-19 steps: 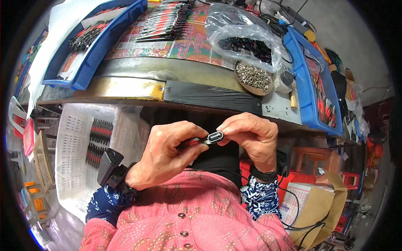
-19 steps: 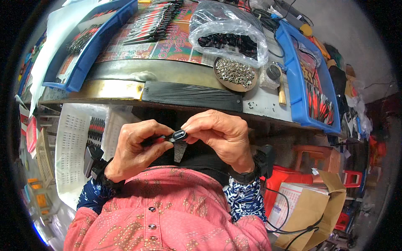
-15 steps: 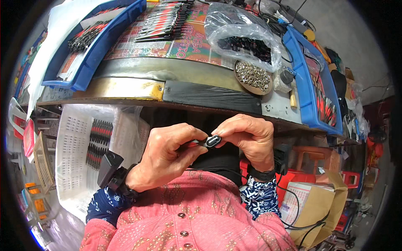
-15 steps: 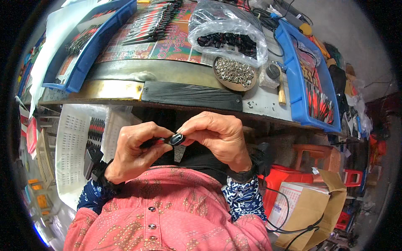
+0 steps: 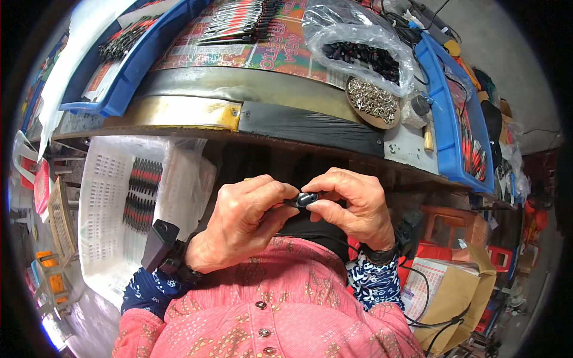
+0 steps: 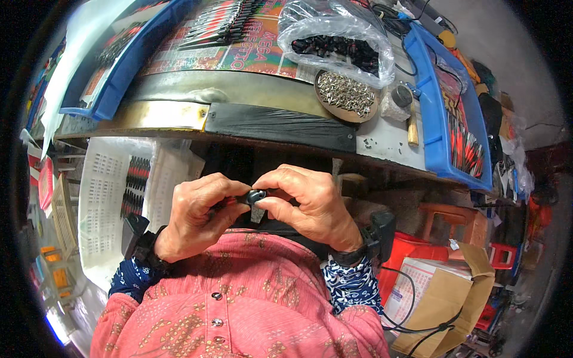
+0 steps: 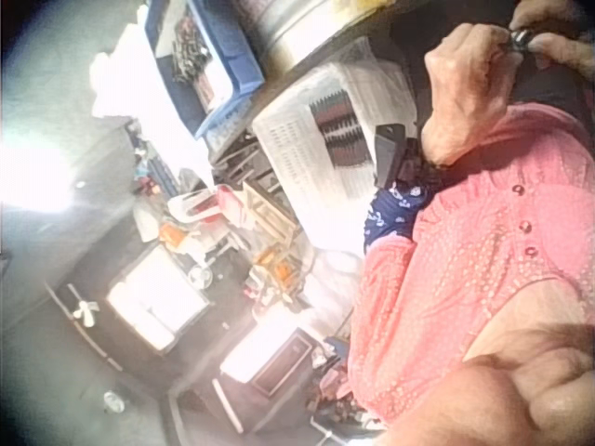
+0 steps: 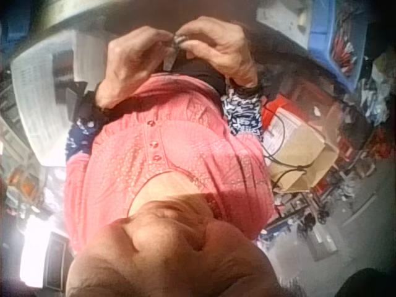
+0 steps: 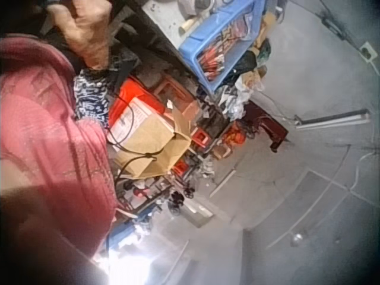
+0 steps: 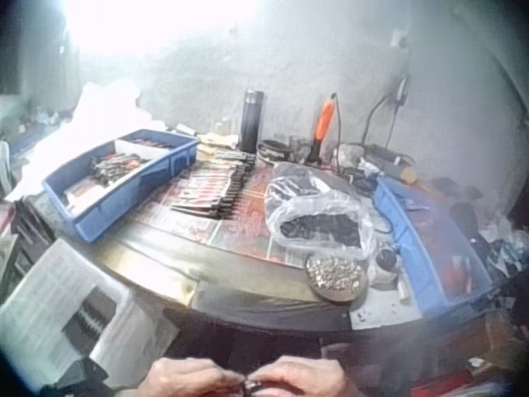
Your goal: The person repeatedly picks up small black cylindrical components and metal pins from trays, inserts the pins into the components, and places the assembled units into a blue tray. The process is repeated multiple times with consistent hand movements.
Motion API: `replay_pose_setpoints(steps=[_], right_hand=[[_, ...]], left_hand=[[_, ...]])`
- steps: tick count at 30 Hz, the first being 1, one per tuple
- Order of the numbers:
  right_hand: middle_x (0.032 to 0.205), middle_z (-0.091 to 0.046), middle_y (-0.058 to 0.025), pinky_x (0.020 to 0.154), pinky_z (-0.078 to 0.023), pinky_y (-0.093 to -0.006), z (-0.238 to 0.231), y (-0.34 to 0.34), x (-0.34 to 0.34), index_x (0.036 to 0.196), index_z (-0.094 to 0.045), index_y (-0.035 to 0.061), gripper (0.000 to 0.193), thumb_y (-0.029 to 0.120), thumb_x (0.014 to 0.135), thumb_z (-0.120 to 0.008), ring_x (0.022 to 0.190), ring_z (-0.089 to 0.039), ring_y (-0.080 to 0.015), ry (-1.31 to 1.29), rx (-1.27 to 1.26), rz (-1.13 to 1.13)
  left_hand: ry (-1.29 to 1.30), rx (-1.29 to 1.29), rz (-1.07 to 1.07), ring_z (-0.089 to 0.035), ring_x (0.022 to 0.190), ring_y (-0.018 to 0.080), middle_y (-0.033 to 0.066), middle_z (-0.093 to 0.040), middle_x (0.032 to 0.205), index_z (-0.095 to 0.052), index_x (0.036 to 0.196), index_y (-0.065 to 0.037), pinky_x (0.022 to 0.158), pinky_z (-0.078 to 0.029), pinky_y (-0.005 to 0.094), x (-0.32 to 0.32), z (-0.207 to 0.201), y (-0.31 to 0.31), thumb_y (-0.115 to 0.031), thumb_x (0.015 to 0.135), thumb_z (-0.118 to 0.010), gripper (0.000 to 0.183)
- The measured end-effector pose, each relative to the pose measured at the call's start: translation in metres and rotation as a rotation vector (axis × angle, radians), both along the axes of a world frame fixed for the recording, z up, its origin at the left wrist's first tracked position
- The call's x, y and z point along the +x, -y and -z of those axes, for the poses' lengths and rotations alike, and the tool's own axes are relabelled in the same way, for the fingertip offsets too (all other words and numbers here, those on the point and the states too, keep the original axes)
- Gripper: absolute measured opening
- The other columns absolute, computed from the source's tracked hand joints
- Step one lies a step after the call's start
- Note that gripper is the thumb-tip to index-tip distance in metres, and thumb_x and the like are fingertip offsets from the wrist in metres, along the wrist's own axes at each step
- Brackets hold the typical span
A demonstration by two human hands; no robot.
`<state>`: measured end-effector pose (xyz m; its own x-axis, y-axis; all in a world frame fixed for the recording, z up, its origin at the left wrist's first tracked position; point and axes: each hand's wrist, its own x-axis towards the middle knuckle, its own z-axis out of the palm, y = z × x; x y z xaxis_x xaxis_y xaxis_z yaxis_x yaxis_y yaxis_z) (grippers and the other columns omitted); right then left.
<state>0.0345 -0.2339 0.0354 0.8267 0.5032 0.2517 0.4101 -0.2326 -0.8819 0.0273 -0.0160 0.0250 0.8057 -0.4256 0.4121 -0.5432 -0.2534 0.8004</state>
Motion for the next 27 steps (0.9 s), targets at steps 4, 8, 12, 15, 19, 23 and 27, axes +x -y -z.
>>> replay_pose_setpoints(steps=[4, 8, 12, 15, 19, 23, 27], right_hand=[[0.082, -0.066, -0.0113, 0.056, -0.052, -0.0251, 0.007, -0.01, -0.006, 0.099, -0.065, -0.0031, 0.019, -0.002, 0.081, -0.071, 0.066, -0.068, -0.0159, 0.204, -0.07, 0.114], [0.085, -0.067, -0.0123, 0.059, -0.054, -0.025, 0.011, -0.012, -0.008, 0.101, -0.066, -0.0055, 0.02, 0.0, 0.083, -0.071, 0.068, -0.069, -0.0164, 0.098, 0.032, 0.157], [0.088, -0.068, -0.0134, 0.062, -0.055, -0.0239, 0.011, -0.007, -0.009, 0.103, -0.067, -0.0069, 0.02, 0.001, 0.085, -0.071, 0.071, -0.07, -0.0173, -0.01, 0.083, 0.111], [0.085, -0.068, -0.0126, 0.06, -0.054, -0.0239, 0.011, -0.006, -0.01, 0.102, -0.068, -0.0045, 0.019, 0.002, 0.084, -0.071, 0.068, -0.07, -0.0169, 0.012, 0.047, 0.092], [0.078, -0.068, -0.0104, 0.057, -0.052, -0.0245, 0.012, -0.008, -0.01, 0.1, -0.068, -0.0025, 0.019, 0.002, 0.082, -0.072, 0.064, -0.068, -0.0159, 0.072, 0.017, 0.089], [0.074, -0.067, -0.009, 0.055, -0.051, -0.025, 0.013, -0.007, -0.009, 0.1, -0.069, -0.0019, 0.019, 0.001, 0.081, -0.072, 0.061, -0.067, -0.0152, 0.126, -0.033, 0.072], [0.074, -0.068, -0.009, 0.053, -0.05, -0.0251, 0.014, -0.008, -0.01, 0.1, -0.069, -0.0021, 0.02, -0.001, 0.08, -0.073, 0.06, -0.066, -0.0151, 0.083, 0.004, 0.058]], left_hand=[[0.059, -0.006, -0.04, -0.062, 0.063, 0.023, 0.0106, -0.063, 0.075, -0.066, 0.097, -0.002, 0.055, -0.047, 0.031, -0.001, 0.005, 0.0, 0.002, 0.075, -0.073, 0.023], [0.107, 0.026, -0.065, -0.062, 0.062, 0.0236, 0.0102, -0.063, 0.075, -0.066, 0.096, -0.002, 0.055, -0.047, 0.0319, 0.001, 0.006, -0.002, 0.0, 0.075, -0.075, 0.023], [0.141, 0.069, -0.067, -0.062, 0.061, 0.0243, 0.0098, -0.064, 0.075, -0.066, 0.095, -0.003, 0.054, -0.048, 0.0327, -0.001, 0.007, -0.003, -0.001, 0.074, -0.076, 0.023], [0.164, 0.091, -0.075, -0.063, 0.062, 0.0252, 0.0101, -0.065, 0.077, -0.066, 0.094, -0.003, 0.055, -0.049, 0.0334, -0.003, 0.009, -0.003, -0.002, 0.073, -0.076, 0.023], [0.184, 0.092, -0.074, -0.064, 0.064, 0.027, 0.0109, -0.066, 0.078, -0.066, 0.093, -0.003, 0.056, -0.049, 0.0344, -0.005, 0.013, -0.004, -0.002, 0.072, -0.076, 0.023], [0.196, 0.092, -0.057, -0.064, 0.064, 0.028, 0.0113, -0.066, 0.078, -0.065, 0.093, -0.002, 0.057, -0.049, 0.0352, -0.006, 0.016, -0.004, -0.002, 0.071, -0.076, 0.024], [0.2, 0.088, -0.05, -0.063, 0.064, 0.0283, 0.0115, -0.065, 0.078, -0.065, 0.092, -0.001, 0.056, -0.049, 0.0354, -0.007, 0.017, -0.003, -0.003, 0.071, -0.076, 0.024]])
